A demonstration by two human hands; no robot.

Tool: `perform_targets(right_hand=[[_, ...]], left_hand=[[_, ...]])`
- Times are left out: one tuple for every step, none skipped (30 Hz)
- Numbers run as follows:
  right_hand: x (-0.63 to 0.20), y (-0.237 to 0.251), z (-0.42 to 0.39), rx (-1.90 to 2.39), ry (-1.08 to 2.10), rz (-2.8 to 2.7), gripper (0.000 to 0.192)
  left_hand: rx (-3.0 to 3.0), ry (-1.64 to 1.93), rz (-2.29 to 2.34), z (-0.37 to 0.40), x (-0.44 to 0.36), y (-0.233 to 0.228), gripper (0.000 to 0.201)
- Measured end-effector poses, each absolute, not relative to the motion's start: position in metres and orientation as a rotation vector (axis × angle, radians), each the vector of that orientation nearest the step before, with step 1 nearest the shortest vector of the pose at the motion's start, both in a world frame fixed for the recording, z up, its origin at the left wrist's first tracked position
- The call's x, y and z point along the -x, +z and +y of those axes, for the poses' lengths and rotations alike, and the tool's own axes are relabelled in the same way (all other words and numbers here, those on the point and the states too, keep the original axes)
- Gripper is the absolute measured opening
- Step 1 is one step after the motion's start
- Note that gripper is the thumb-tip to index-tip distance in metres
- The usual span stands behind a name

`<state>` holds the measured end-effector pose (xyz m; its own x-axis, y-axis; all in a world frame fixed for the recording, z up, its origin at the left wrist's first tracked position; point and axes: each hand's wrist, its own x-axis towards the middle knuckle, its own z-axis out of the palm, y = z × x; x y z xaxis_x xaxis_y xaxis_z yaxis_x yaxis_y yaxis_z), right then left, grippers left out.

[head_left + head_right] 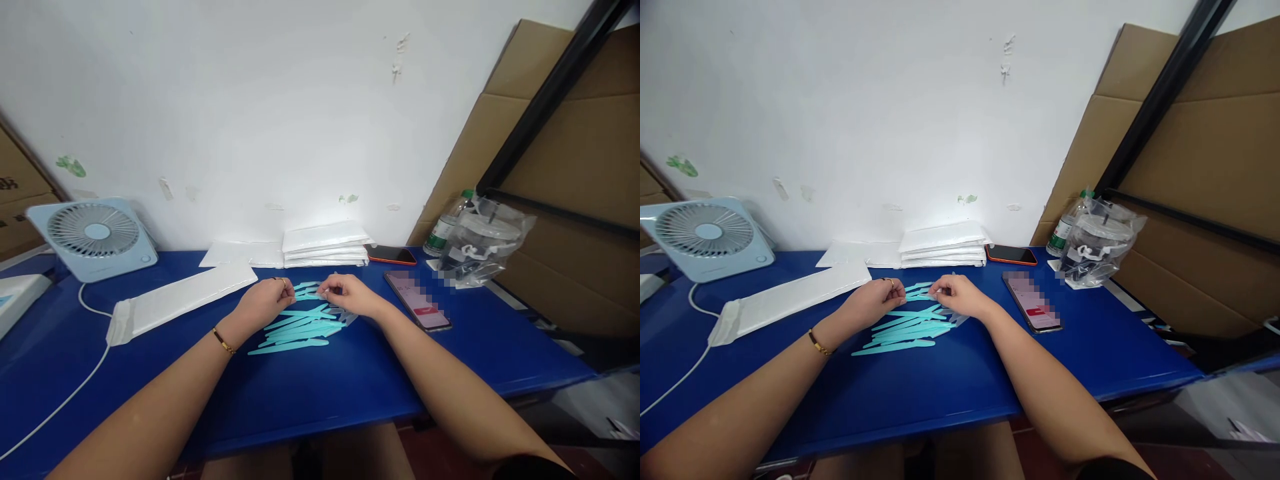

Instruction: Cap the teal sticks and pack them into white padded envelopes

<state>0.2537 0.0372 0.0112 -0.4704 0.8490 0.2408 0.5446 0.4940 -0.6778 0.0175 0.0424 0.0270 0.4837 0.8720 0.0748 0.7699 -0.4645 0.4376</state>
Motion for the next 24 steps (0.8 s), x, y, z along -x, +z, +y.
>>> perform_targets(right_hand=[[-0.255,0.011,0.038,1.150,0.711,-2.170,0.019],[-0.256,0.012,0.038,1.165,0.717,-2.158,0.019],[-0.258,0.013,0.039,1.183,0.725,-2.146,0.020],[-0.260,0.013,0.039,1.201,0.730,-2.134,0.020],[-0.261,0.014,0.039,1.212,0.732,-2.128,0.020],[-0.262,0.014,0.039,1.215,0.730,-2.124,0.020],[-0.262,0.015,0.038,1.209,0.729,-2.125,0.019],[-0.261,0.015,0.038,1.198,0.732,-2.127,0.019],[-0.258,0.015,0.036,1.184,0.736,-2.128,0.020],[-0.255,0.015,0.035,1.169,0.740,-2.132,0.020],[-0.252,0.014,0.034,1.152,0.739,-2.138,0.020],[-0.248,0.014,0.033,1.135,0.730,-2.145,0.021],[-0.245,0.014,0.033,1.117,0.717,-2.154,0.021],[-0.243,0.014,0.033,1.101,0.698,-2.161,0.021],[-0.242,0.014,0.033,1.087,0.672,-2.166,0.022],[-0.243,0.014,0.034,1.080,0.637,-2.167,0.022],[-0.246,0.015,0.036,1.087,0.587,-2.162,0.023],[-0.250,0.016,0.038,1.106,0.529,-2.159,0.023],[-0.256,0.017,0.040,1.136,0.469,-2.163,0.022],[-0.263,0.018,0.042,1.173,0.417,-2.177,0.021],[-0.270,0.018,0.043,1.212,0.389,-2.207,0.020],[-0.277,0.019,0.044,1.249,0.389,-2.251,0.018],[-0.283,0.019,0.045,1.285,0.404,-2.300,0.016],[-0.288,0.019,0.045,1.319,0.425,-2.347,0.015]], left_hand=[[-2.389,0.420,1.386,0.042,-0.017,0.027,0.021],[-2.387,0.426,1.393,0.043,-0.016,0.028,0.021],[-2.382,0.430,1.400,0.043,-0.016,0.029,0.021],[-2.375,0.434,1.406,0.043,-0.015,0.029,0.021],[-2.369,0.439,1.410,0.043,-0.015,0.030,0.020],[-2.363,0.443,1.409,0.043,-0.015,0.030,0.020],[-2.358,0.447,1.404,0.043,-0.015,0.030,0.019],[-2.355,0.450,1.395,0.043,-0.015,0.030,0.019],[-2.355,0.453,1.382,0.042,-0.016,0.030,0.018],[-2.360,0.455,1.366,0.042,-0.017,0.029,0.018],[-2.368,0.459,1.352,0.042,-0.017,0.028,0.018],[-2.380,0.464,1.342,0.042,-0.018,0.027,0.018],[-2.395,0.467,1.335,0.042,-0.019,0.026,0.018],[-2.411,0.467,1.333,0.042,-0.020,0.026,0.018],[-2.428,0.473,1.337,0.042,-0.020,0.025,0.018],[-2.449,0.490,1.350,0.042,-0.020,0.025,0.019],[-2.476,0.514,1.364,0.042,-0.020,0.026,0.019],[-2.506,0.542,1.373,0.042,-0.019,0.026,0.021],[-2.536,0.564,1.370,0.042,-0.018,0.027,0.024],[-2.564,0.567,1.346,0.041,-0.018,0.028,0.026],[-2.588,0.540,1.299,0.040,-0.017,0.029,0.027],[-2.607,0.486,1.234,0.040,-0.016,0.029,0.027],[-2.622,0.423,1.166,0.039,-0.016,0.029,0.025],[-2.637,0.362,1.104,0.039,-0.016,0.029,0.023]])
